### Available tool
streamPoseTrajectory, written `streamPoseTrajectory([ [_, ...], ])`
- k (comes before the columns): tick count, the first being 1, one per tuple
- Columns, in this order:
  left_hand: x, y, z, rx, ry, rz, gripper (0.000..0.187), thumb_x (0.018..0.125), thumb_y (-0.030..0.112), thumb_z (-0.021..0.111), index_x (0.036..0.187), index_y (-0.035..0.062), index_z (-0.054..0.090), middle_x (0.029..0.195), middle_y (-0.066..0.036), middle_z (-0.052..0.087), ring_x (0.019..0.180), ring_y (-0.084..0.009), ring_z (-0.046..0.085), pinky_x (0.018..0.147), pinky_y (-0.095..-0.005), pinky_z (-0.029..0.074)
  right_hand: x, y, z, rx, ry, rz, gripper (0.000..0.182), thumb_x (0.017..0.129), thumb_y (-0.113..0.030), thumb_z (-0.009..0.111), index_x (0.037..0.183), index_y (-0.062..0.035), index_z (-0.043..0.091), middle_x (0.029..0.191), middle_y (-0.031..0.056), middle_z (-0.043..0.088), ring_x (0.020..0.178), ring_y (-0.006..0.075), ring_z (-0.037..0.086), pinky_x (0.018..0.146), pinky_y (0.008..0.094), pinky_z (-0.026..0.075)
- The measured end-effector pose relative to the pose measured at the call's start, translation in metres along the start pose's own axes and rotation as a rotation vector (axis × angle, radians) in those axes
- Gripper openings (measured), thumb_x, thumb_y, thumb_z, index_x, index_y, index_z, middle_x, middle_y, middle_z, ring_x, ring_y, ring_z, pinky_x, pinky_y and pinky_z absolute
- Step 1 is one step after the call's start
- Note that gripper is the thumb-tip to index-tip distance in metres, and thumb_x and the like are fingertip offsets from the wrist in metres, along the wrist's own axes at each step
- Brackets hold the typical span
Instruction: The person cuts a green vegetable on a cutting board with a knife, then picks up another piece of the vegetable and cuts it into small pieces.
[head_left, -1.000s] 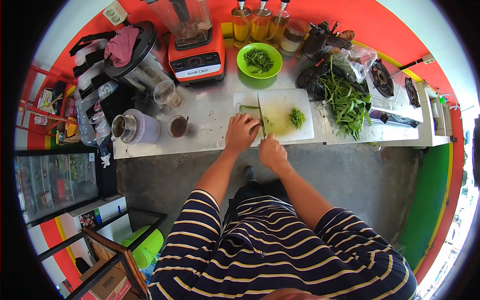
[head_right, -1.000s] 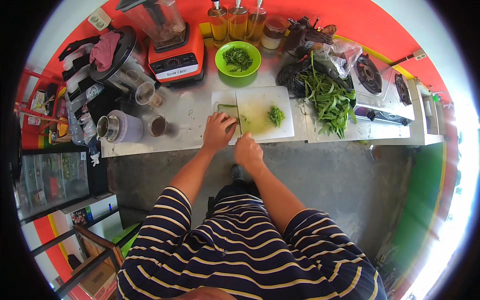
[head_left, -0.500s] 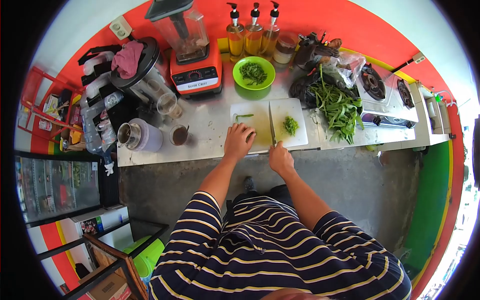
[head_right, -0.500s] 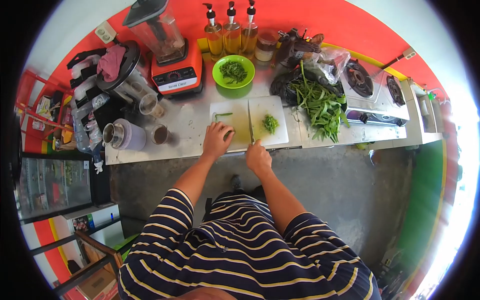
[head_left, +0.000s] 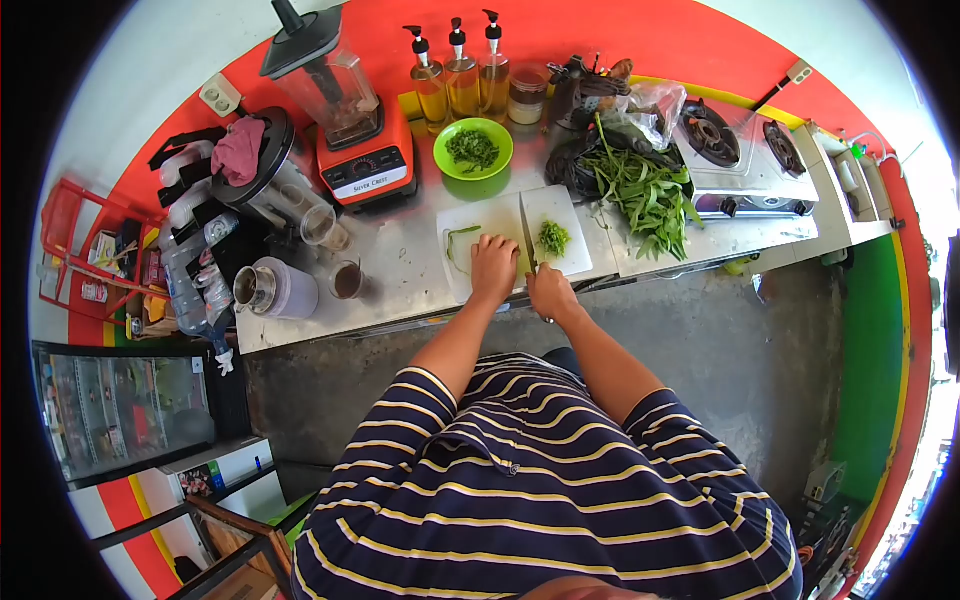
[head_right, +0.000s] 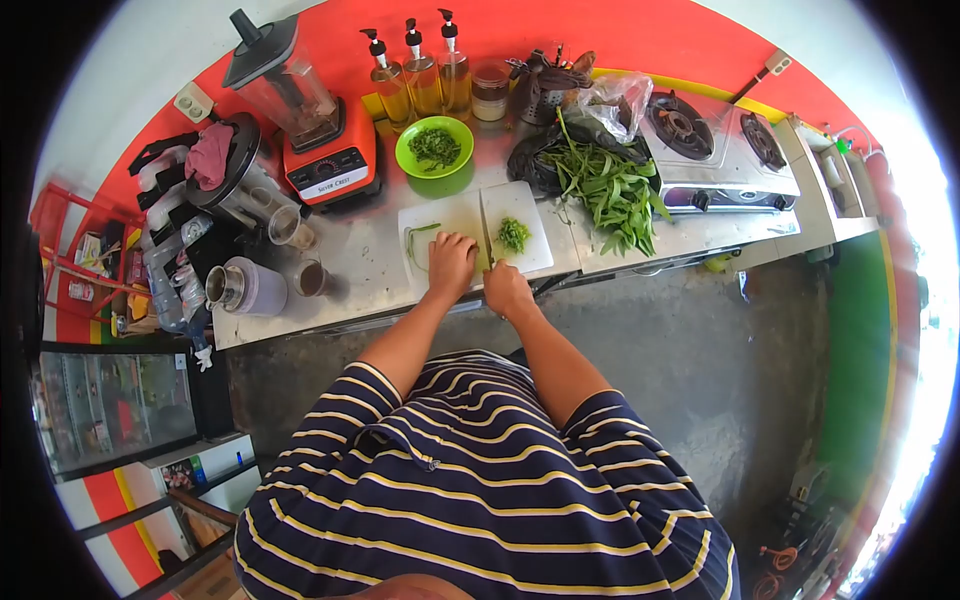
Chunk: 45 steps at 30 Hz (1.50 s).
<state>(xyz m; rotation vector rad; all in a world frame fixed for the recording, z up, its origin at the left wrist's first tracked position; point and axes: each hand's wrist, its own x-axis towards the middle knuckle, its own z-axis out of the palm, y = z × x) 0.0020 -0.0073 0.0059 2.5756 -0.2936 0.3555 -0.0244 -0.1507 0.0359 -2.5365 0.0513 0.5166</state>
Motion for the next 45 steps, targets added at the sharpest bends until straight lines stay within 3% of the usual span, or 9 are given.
streamPoseTrajectory([
  [7, -0.01, 0.004, 0.002, -0.084, 0.054, -0.071, 0.012, 0.084, 0.007, 0.065, 0.094, 0.0071, 0.073, 0.094, -0.008, 0.065, 0.097, -0.0315, 0.058, 0.085, -0.042, 0.049, -0.011, -0.016, 0.016, -0.068, 0.02, 0.02, 0.039, 0.102, -0.031, 0.049, 0.112, 0.0067, 0.056, 0.102, 0.0341, 0.068, 0.1, 0.0482, 0.068, 0.089, 0.0532, 0.054],
  [10, -0.011, 0.006, 0.002, -0.097, 0.094, -0.077, 0.013, 0.084, 0.006, 0.065, 0.094, 0.0064, 0.073, 0.094, -0.009, 0.066, 0.096, -0.0326, 0.059, 0.086, -0.0418, 0.05, -0.018, -0.019, 0.016, -0.171, 0.008, 0.013, 0.024, 0.093, -0.014, 0.059, 0.107, 0.0053, 0.053, 0.104, 0.0301, 0.07, 0.099, 0.0443, 0.07, 0.086, 0.0463, 0.058],
  [13, -0.01, 0.008, 0.004, -0.107, 0.131, -0.096, 0.011, 0.083, 0.005, 0.066, 0.091, 0.0061, 0.073, 0.094, -0.009, 0.066, 0.096, -0.033, 0.06, 0.086, -0.0421, 0.05, -0.021, -0.025, 0.013, -0.209, -0.018, 0.03, 0.026, 0.09, -0.009, 0.061, 0.108, 0.0064, 0.052, 0.104, 0.0292, 0.07, 0.099, 0.0422, 0.071, 0.086, 0.045, 0.058],
  [24, -0.003, 0.006, 0.006, -0.137, 0.063, -0.233, 0.01, 0.082, 0.009, 0.068, 0.089, 0.0042, 0.074, 0.091, -0.011, 0.068, 0.094, -0.0347, 0.061, 0.083, -0.0451, 0.05, -0.01, -0.032, 0.005, -0.156, -0.072, 0.063, 0.027, 0.091, -0.01, 0.058, 0.113, 0.0046, 0.05, 0.111, 0.0305, 0.069, 0.108, 0.0432, 0.068, 0.092, 0.0474, 0.055],
  [26, -0.008, 0.006, 0.01, -0.143, 0.218, -0.156, 0.012, 0.081, 0.009, 0.067, 0.089, 0.0054, 0.076, 0.089, -0.009, 0.068, 0.093, -0.0334, 0.062, 0.082, -0.0448, 0.05, -0.005, -0.029, 0.005, -0.149, -0.075, 0.057, 0.028, 0.091, -0.01, 0.058, 0.113, 0.0047, 0.049, 0.111, 0.0305, 0.069, 0.109, 0.0431, 0.068, 0.092, 0.0473, 0.055],
  [29, -0.011, 0.01, 0.011, 0.014, 0.252, -0.121, 0.014, 0.079, 0.007, 0.067, 0.089, 0.0075, 0.078, 0.088, -0.007, 0.068, 0.094, -0.0314, 0.062, 0.081, -0.0436, 0.048, 0.005, -0.026, -0.005, -0.208, -0.114, -0.024, 0.029, 0.091, -0.009, 0.059, 0.114, 0.0047, 0.049, 0.112, 0.0304, 0.068, 0.109, 0.0432, 0.067, 0.093, 0.0476, 0.055],
  [34, -0.022, 0.016, 0.012, 0.027, 0.194, -0.217, 0.017, 0.08, 0.005, 0.065, 0.089, 0.009, 0.078, 0.09, -0.005, 0.068, 0.096, -0.029, 0.06, 0.084, -0.0425, 0.045, -0.009, -0.02, -0.001, -0.144, -0.166, 0.023, 0.031, 0.09, -0.009, 0.06, 0.115, 0.0044, 0.047, 0.111, 0.03, 0.068, 0.108, 0.0438, 0.067, 0.093, 0.048, 0.055],
  [39, -0.02, 0.023, 0.01, 0.017, 0.163, -0.308, 0.017, 0.081, 0.005, 0.063, 0.088, 0.0091, 0.079, 0.089, -0.005, 0.068, 0.098, -0.028, 0.059, 0.087, -0.0418, 0.044, 0.005, -0.009, -0.009, -0.16, -0.209, -0.058, 0.029, 0.092, -0.009, 0.058, 0.115, 0.0048, 0.047, 0.111, 0.0317, 0.068, 0.108, 0.0446, 0.067, 0.092, 0.0488, 0.055],
  [45, -0.015, 0.021, 0.004, -0.014, 0.076, -0.298, 0.015, 0.08, 0.003, 0.064, 0.085, 0.0075, 0.078, 0.084, -0.011, 0.067, 0.09, -0.0334, 0.063, 0.082, -0.0436, 0.049, -0.004, -0.005, -0.013, -0.168, -0.232, -0.091, 0.026, 0.094, -0.01, 0.055, 0.114, 0.0042, 0.047, 0.11, 0.0311, 0.068, 0.105, 0.0445, 0.068, 0.091, 0.0491, 0.055],
])
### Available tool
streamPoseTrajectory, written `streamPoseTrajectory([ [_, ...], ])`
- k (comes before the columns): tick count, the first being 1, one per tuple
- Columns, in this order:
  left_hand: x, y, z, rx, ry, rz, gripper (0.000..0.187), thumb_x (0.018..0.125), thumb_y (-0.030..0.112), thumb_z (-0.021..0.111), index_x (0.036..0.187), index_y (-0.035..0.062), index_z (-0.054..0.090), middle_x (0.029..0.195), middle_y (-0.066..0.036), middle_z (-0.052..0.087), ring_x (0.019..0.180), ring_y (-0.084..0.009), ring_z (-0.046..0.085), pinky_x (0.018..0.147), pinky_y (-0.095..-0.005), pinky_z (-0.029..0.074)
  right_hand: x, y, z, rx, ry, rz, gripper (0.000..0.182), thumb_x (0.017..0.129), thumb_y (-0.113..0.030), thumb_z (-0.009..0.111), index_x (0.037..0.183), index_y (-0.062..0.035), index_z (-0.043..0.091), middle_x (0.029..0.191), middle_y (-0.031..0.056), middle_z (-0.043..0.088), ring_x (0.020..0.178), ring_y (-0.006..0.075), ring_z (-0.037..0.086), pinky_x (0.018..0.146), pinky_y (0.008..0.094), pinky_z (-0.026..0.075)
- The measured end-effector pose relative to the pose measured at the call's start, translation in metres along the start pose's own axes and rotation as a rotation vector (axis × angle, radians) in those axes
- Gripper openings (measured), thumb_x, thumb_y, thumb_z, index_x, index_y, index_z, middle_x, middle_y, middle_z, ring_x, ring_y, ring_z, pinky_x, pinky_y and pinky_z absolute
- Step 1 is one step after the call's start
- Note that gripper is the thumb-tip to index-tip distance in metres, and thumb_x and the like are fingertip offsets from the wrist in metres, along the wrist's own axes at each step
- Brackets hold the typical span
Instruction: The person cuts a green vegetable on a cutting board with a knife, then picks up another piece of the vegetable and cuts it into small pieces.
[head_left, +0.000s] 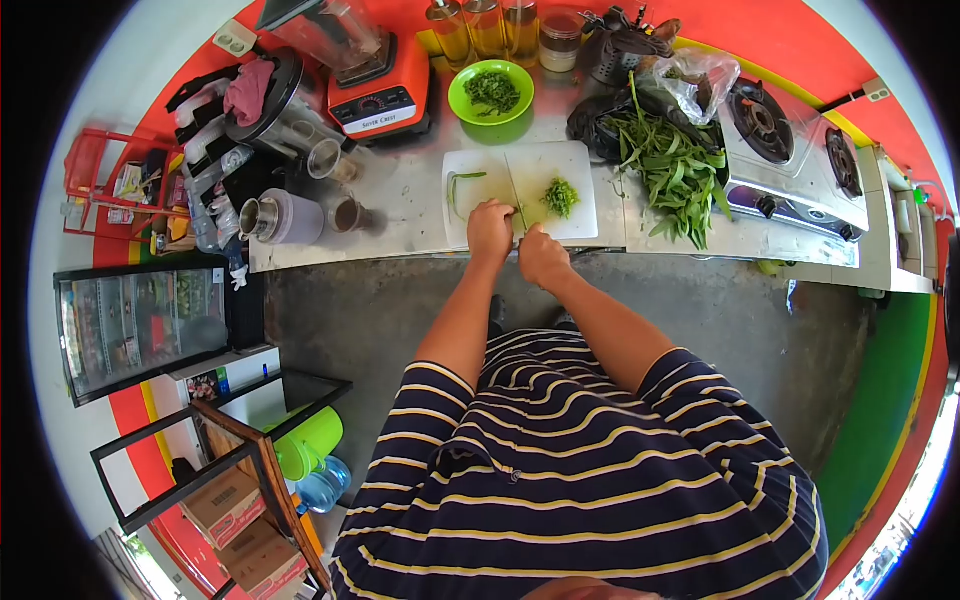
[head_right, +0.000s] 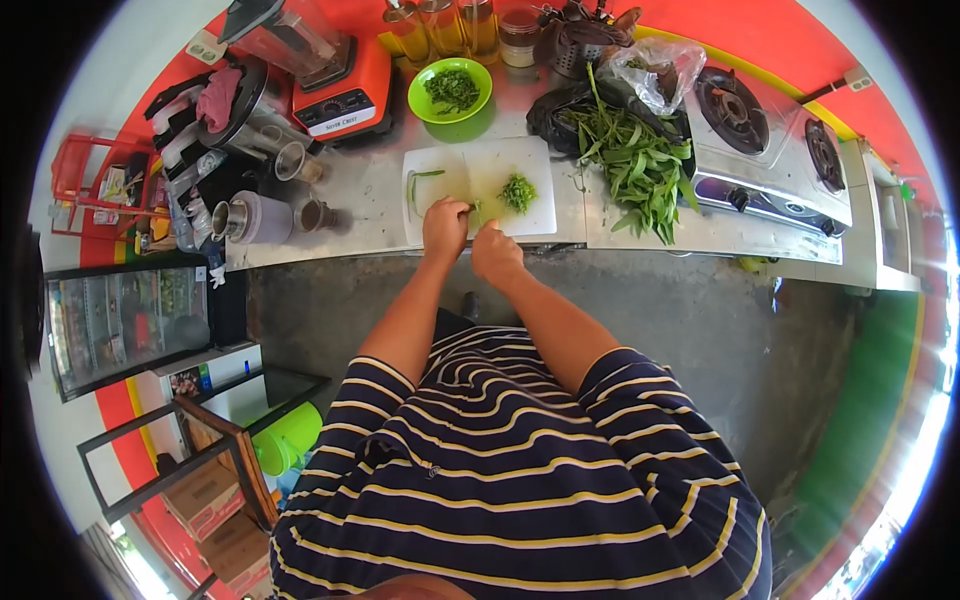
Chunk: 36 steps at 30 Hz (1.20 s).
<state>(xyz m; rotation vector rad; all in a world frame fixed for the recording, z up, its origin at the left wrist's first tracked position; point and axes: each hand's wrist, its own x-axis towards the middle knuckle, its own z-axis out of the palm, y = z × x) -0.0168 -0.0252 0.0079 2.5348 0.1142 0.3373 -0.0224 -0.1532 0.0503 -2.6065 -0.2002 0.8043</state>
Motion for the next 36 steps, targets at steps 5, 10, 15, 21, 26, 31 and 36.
streamPoseTrajectory([
  [5, 0.005, 0.004, -0.004, -0.014, 0.006, -0.007, 0.013, 0.08, 0.003, 0.064, 0.084, 0.0065, 0.076, 0.085, -0.013, 0.067, 0.089, -0.0336, 0.066, 0.08, -0.0445, 0.054, 0.001, 0.005, -0.003, -0.049, -0.025, 0.027, 0.027, 0.094, -0.012, 0.057, 0.114, 0.0037, 0.048, 0.112, 0.0293, 0.068, 0.106, 0.0435, 0.069, 0.092, 0.0486, 0.055],
  [10, 0.0, -0.002, -0.01, -0.039, -0.052, 0.024, 0.014, 0.081, 0.004, 0.064, 0.085, 0.0085, 0.076, 0.089, -0.011, 0.069, 0.087, -0.033, 0.066, 0.077, -0.0445, 0.054, 0.006, -0.004, -0.008, -0.194, -0.01, 0.01, 0.034, 0.092, -0.013, 0.062, 0.117, 0.0039, 0.047, 0.111, 0.0245, 0.071, 0.104, 0.0384, 0.071, 0.09, 0.0445, 0.058],
  [15, 0.01, -0.003, -0.019, -0.091, -0.107, -0.008, 0.01, 0.083, 0.01, 0.068, 0.089, 0.0105, 0.075, 0.09, -0.01, 0.069, 0.088, -0.0334, 0.068, 0.076, -0.0449, 0.054, 0.012, -0.011, -0.002, -0.189, -0.008, 0.063, 0.033, 0.095, -0.016, 0.06, 0.118, 0.0028, 0.047, 0.116, 0.0269, 0.069, 0.11, 0.039, 0.069, 0.093, 0.0464, 0.055],
  [21, 0.013, -0.012, -0.016, -0.072, -0.178, -0.002, 0.009, 0.082, 0.013, 0.071, 0.09, 0.0094, 0.076, 0.09, -0.012, 0.069, 0.085, -0.0353, 0.067, 0.076, -0.0461, 0.054, 0.019, -0.017, -0.016, -0.128, -0.123, 0.154, 0.04, 0.099, -0.027, 0.057, 0.125, 0.0015, 0.043, 0.124, 0.0257, 0.066, 0.118, 0.0371, 0.065, 0.1, 0.0478, 0.051],
  [26, 0.013, -0.017, -0.013, -0.143, -0.149, 0.01, 0.01, 0.083, 0.013, 0.07, 0.089, 0.0094, 0.076, 0.09, -0.013, 0.069, 0.086, -0.0356, 0.067, 0.076, -0.0468, 0.055, 0.019, -0.021, -0.011, -0.154, -0.152, 0.202, 0.048, 0.096, -0.025, 0.06, 0.131, 0.0021, 0.04, 0.13, 0.0231, 0.065, 0.121, 0.035, 0.064, 0.101, 0.0461, 0.05],
  [31, 0.011, -0.025, -0.015, -0.147, -0.153, 0.061, 0.011, 0.083, 0.011, 0.067, 0.09, 0.0087, 0.076, 0.09, -0.014, 0.069, 0.087, -0.0359, 0.067, 0.076, -0.0475, 0.054, 0.025, -0.024, -0.024, -0.161, -0.22, 0.194, 0.053, 0.09, -0.014, 0.065, 0.131, 0.0049, 0.037, 0.128, 0.0255, 0.065, 0.12, 0.0352, 0.065, 0.1, 0.0457, 0.051],
  [36, 0.009, -0.02, -0.016, -0.204, -0.143, -0.05, 0.012, 0.084, 0.009, 0.065, 0.093, 0.0066, 0.073, 0.095, -0.015, 0.066, 0.089, -0.0367, 0.066, 0.078, -0.0473, 0.054, 0.027, -0.013, 0.003, -0.238, -0.176, 0.09, 0.05, 0.102, -0.031, 0.053, 0.128, 0.009, 0.039, 0.12, 0.0325, 0.065, 0.116, 0.0417, 0.064, 0.099, 0.0495, 0.05],
])
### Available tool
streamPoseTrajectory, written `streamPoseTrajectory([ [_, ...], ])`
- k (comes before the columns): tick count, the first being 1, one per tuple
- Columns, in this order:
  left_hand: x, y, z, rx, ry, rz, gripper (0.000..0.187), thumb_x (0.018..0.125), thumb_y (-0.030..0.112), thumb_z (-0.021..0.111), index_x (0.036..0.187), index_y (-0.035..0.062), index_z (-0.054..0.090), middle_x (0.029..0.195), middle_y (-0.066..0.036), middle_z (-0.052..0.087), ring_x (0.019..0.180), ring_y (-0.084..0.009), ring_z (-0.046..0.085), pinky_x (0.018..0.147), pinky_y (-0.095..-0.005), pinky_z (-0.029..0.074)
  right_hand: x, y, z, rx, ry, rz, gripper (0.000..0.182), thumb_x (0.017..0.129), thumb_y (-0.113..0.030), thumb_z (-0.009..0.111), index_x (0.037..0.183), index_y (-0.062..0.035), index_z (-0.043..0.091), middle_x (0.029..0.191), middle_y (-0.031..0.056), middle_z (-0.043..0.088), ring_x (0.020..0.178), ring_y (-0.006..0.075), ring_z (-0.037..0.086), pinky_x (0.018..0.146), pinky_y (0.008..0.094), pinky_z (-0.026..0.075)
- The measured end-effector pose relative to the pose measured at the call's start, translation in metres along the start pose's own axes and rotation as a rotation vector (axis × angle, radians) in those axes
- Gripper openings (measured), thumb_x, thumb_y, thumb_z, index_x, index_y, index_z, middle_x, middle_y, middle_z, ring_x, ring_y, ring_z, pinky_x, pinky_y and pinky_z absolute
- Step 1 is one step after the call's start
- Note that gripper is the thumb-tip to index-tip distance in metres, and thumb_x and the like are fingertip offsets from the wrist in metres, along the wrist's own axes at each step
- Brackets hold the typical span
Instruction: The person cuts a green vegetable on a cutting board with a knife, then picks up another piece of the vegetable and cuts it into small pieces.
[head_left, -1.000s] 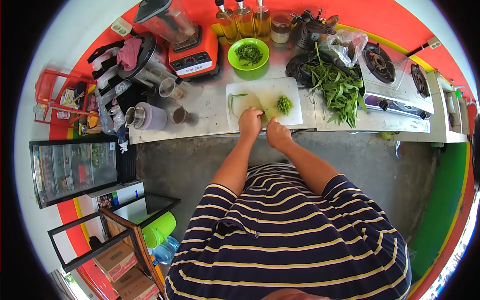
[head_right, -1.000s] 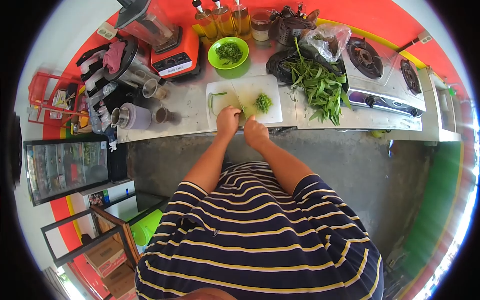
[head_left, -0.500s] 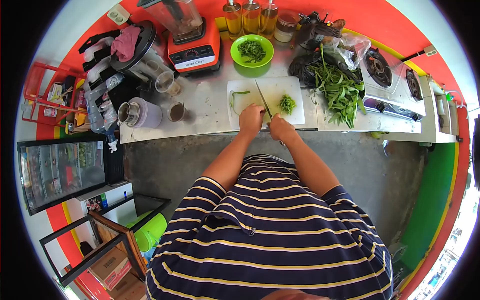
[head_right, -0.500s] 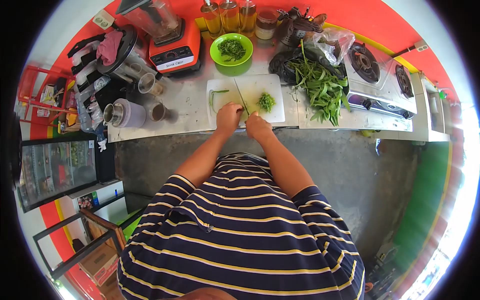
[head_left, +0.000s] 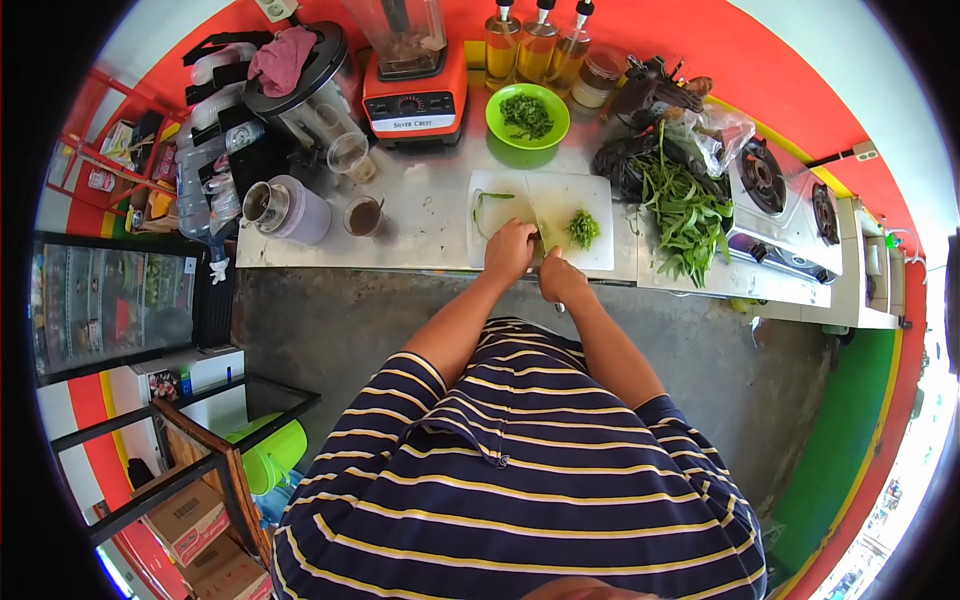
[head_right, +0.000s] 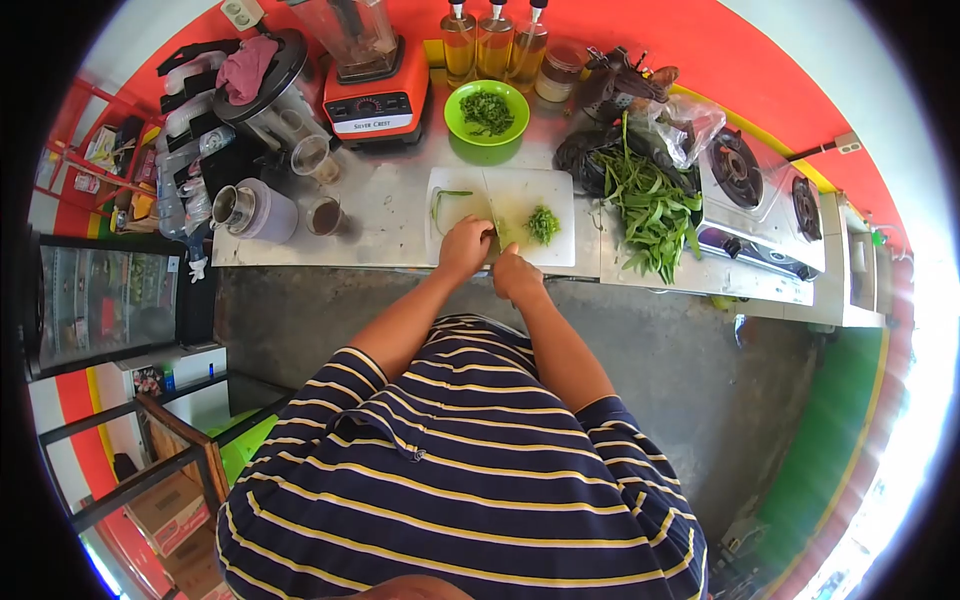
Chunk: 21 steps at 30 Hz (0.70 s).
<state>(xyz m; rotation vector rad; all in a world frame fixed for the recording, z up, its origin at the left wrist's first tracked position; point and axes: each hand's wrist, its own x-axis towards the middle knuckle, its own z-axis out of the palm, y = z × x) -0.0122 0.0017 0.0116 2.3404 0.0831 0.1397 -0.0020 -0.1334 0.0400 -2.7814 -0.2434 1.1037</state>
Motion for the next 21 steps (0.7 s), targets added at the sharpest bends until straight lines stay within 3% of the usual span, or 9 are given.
streamPoseTrajectory([
  [3, -0.004, -0.003, -0.004, -0.072, -0.002, -0.001, 0.012, 0.084, 0.01, 0.067, 0.094, 0.0061, 0.072, 0.097, -0.015, 0.064, 0.09, -0.0366, 0.065, 0.078, -0.0465, 0.053, -0.002, -0.003, -0.012, 0.035, 0.002, 0.004, 0.05, 0.102, -0.033, 0.051, 0.127, 0.0082, 0.039, 0.12, 0.0328, 0.065, 0.117, 0.0425, 0.064, 0.1, 0.0503, 0.049],
  [5, -0.006, -0.005, -0.005, -0.069, 0.009, 0.022, 0.011, 0.084, 0.01, 0.067, 0.093, 0.006, 0.072, 0.098, -0.015, 0.064, 0.09, -0.0363, 0.065, 0.078, -0.046, 0.053, -0.004, -0.001, -0.017, 0.092, -0.002, 0.016, 0.051, 0.1, -0.032, 0.055, 0.13, 0.0053, 0.037, 0.124, 0.0277, 0.066, 0.12, 0.0379, 0.064, 0.101, 0.0479, 0.049],
  [14, -0.008, -0.001, -0.002, -0.063, 0.033, 0.102, 0.011, 0.086, 0.011, 0.066, 0.094, 0.0069, 0.072, 0.097, -0.012, 0.064, 0.091, -0.0351, 0.064, 0.078, -0.0457, 0.052, -0.005, -0.001, -0.015, 0.121, -0.016, 0.061, 0.048, 0.101, -0.033, 0.054, 0.128, 0.0036, 0.04, 0.125, 0.0275, 0.066, 0.121, 0.0384, 0.063, 0.103, 0.0484, 0.048],
  [21, -0.011, 0.005, -0.003, 0.11, 0.061, 0.095, 0.011, 0.087, 0.014, 0.065, 0.093, 0.0092, 0.074, 0.094, -0.009, 0.065, 0.094, -0.032, 0.062, 0.078, -0.0445, 0.053, -0.008, -0.005, -0.01, 0.104, 0.013, 0.085, 0.046, 0.1, -0.031, 0.055, 0.128, 0.0032, 0.041, 0.126, 0.0261, 0.066, 0.121, 0.0393, 0.063, 0.103, 0.0471, 0.048],
])
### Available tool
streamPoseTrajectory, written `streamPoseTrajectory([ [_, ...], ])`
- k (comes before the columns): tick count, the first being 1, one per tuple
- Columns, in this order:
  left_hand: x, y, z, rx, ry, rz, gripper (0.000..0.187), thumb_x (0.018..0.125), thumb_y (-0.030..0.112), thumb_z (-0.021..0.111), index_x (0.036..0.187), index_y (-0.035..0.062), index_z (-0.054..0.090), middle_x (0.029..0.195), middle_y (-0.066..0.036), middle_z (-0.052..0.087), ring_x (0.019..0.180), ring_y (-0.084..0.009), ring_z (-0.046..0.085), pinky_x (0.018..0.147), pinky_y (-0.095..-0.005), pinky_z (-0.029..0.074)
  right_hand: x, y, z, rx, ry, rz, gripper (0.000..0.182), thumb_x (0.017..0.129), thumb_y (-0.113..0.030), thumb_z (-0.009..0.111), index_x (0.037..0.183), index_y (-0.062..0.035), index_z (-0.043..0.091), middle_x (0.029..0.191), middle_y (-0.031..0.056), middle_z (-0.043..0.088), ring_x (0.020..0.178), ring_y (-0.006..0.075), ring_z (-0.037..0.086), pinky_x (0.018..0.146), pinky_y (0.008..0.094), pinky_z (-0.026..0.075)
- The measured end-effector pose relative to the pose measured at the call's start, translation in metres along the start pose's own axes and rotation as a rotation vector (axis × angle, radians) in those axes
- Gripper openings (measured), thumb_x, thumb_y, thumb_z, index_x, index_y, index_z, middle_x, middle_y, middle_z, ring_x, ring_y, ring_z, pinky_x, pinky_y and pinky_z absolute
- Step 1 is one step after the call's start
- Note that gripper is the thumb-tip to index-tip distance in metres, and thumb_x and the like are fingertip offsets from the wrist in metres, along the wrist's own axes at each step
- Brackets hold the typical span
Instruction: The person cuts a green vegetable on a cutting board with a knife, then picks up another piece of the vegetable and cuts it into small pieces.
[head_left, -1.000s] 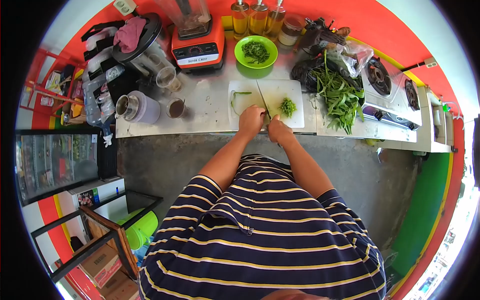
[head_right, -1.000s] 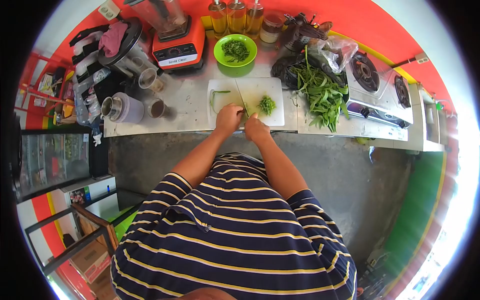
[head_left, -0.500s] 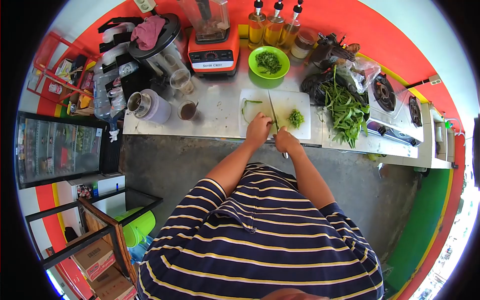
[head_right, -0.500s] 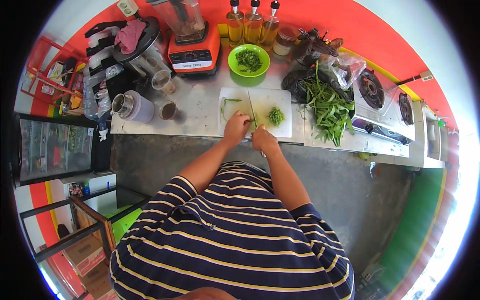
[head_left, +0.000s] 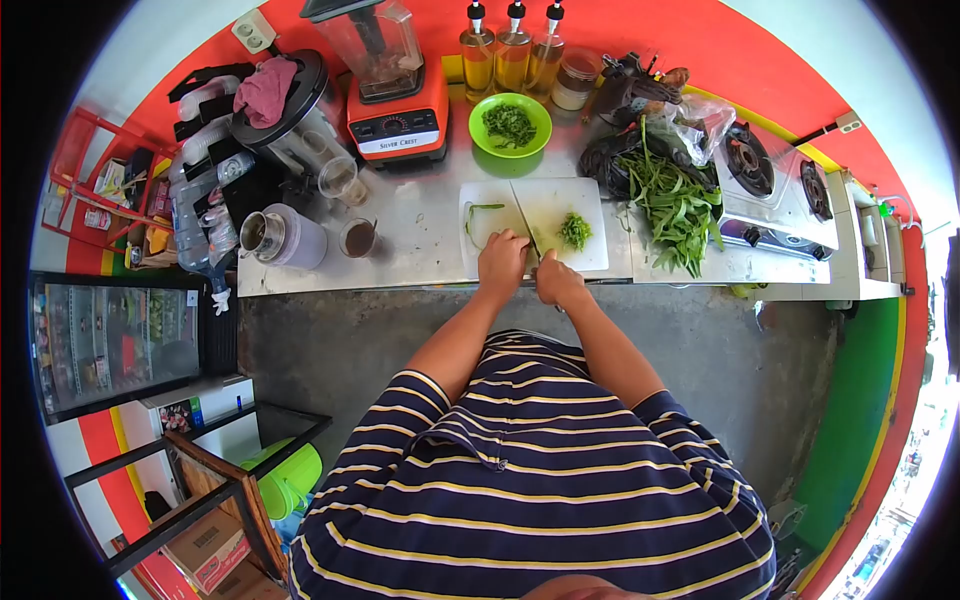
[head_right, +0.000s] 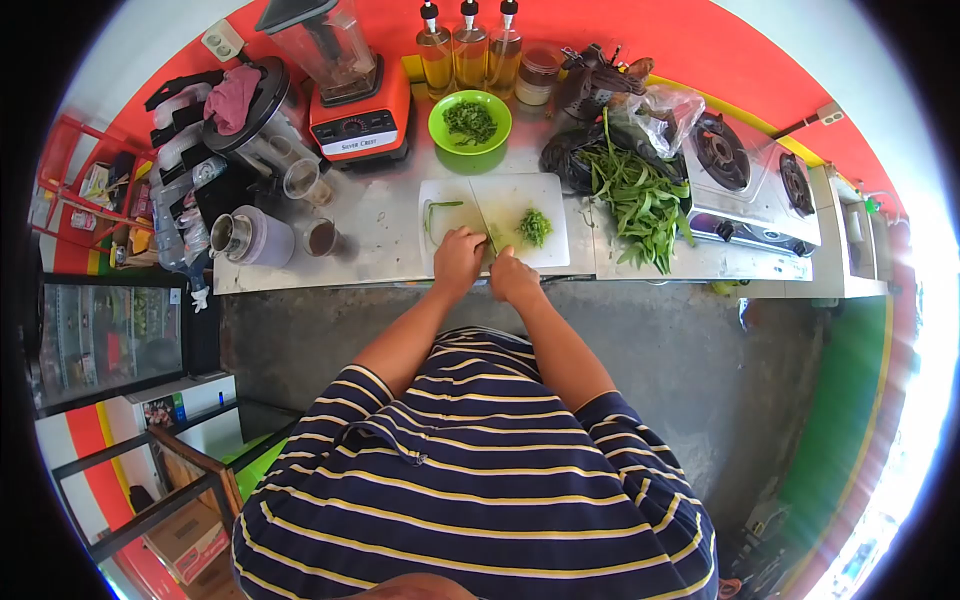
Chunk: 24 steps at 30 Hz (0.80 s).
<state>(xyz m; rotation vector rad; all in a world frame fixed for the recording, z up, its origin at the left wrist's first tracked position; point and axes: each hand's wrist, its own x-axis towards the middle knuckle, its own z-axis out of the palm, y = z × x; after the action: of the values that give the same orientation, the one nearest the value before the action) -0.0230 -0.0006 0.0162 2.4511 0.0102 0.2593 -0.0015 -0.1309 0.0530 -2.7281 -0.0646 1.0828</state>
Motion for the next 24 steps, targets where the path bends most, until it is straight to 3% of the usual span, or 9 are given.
streamPoseTrajectory([
  [7, -0.005, -0.001, -0.004, 0.023, 0.003, 0.037, 0.015, 0.087, 0.013, 0.063, 0.095, 0.0096, 0.076, 0.095, -0.007, 0.066, 0.092, -0.0317, 0.061, 0.079, -0.044, 0.053, -0.007, -0.003, 0.009, 0.061, 0.008, -0.009, 0.043, 0.097, -0.023, 0.057, 0.128, 0.0024, 0.042, 0.125, 0.0255, 0.066, 0.121, 0.038, 0.063, 0.101, 0.0467, 0.049],
  [8, -0.004, -0.003, -0.003, 0.026, 0.003, 0.041, 0.015, 0.087, 0.013, 0.063, 0.095, 0.0096, 0.076, 0.095, -0.007, 0.066, 0.092, -0.0317, 0.061, 0.079, -0.044, 0.053, 0.001, 0.003, 0.021, 0.044, 0.06, -0.037, 0.043, 0.103, -0.034, 0.051, 0.124, 0.0032, 0.044, 0.12, 0.0302, 0.066, 0.116, 0.0429, 0.064, 0.099, 0.051, 0.049],
  [12, -0.007, -0.007, 0.0, -0.062, 0.034, 0.012, 0.014, 0.086, 0.011, 0.065, 0.094, 0.0084, 0.076, 0.096, -0.008, 0.066, 0.093, -0.032, 0.061, 0.081, -0.0433, 0.052, 0.0, -0.001, 0.002, 0.037, 0.047, -0.037, 0.043, 0.103, -0.033, 0.051, 0.124, 0.0033, 0.042, 0.12, 0.0308, 0.066, 0.116, 0.0429, 0.064, 0.099, 0.0507, 0.049],
  [14, -0.006, -0.011, 0.001, -0.076, 0.032, 0.003, 0.014, 0.085, 0.011, 0.066, 0.094, 0.008, 0.076, 0.096, -0.008, 0.066, 0.094, -0.0323, 0.06, 0.082, -0.0433, 0.051, -0.011, -0.008, -0.009, 0.05, 0.002, 0.012, 0.04, 0.095, -0.016, 0.056, 0.127, 0.0029, 0.042, 0.126, 0.0258, 0.066, 0.12, 0.0379, 0.064, 0.101, 0.0462, 0.05],
  [17, -0.004, -0.011, 0.003, -0.09, 0.062, 0.011, 0.013, 0.085, 0.01, 0.066, 0.095, 0.0072, 0.074, 0.095, -0.01, 0.066, 0.095, -0.0336, 0.06, 0.083, -0.0437, 0.051, -0.006, -0.004, 0.015, 0.033, 0.043, -0.015, 0.037, 0.095, -0.016, 0.056, 0.124, 0.0031, 0.044, 0.123, 0.0271, 0.067, 0.117, 0.0384, 0.065, 0.1, 0.046, 0.051],
  [24, -0.006, -0.006, -0.007, -0.064, 0.027, -0.049, 0.009, 0.086, 0.012, 0.067, 0.093, 0.0068, 0.07, 0.093, -0.011, 0.066, 0.092, -0.0339, 0.063, 0.079, -0.0444, 0.051, -0.005, -0.009, 0.004, 0.066, 0.079, -0.044, 0.033, 0.095, -0.017, 0.055, 0.12, 0.0029, 0.045, 0.116, 0.0275, 0.069, 0.113, 0.0398, 0.067, 0.097, 0.0468, 0.053],
])
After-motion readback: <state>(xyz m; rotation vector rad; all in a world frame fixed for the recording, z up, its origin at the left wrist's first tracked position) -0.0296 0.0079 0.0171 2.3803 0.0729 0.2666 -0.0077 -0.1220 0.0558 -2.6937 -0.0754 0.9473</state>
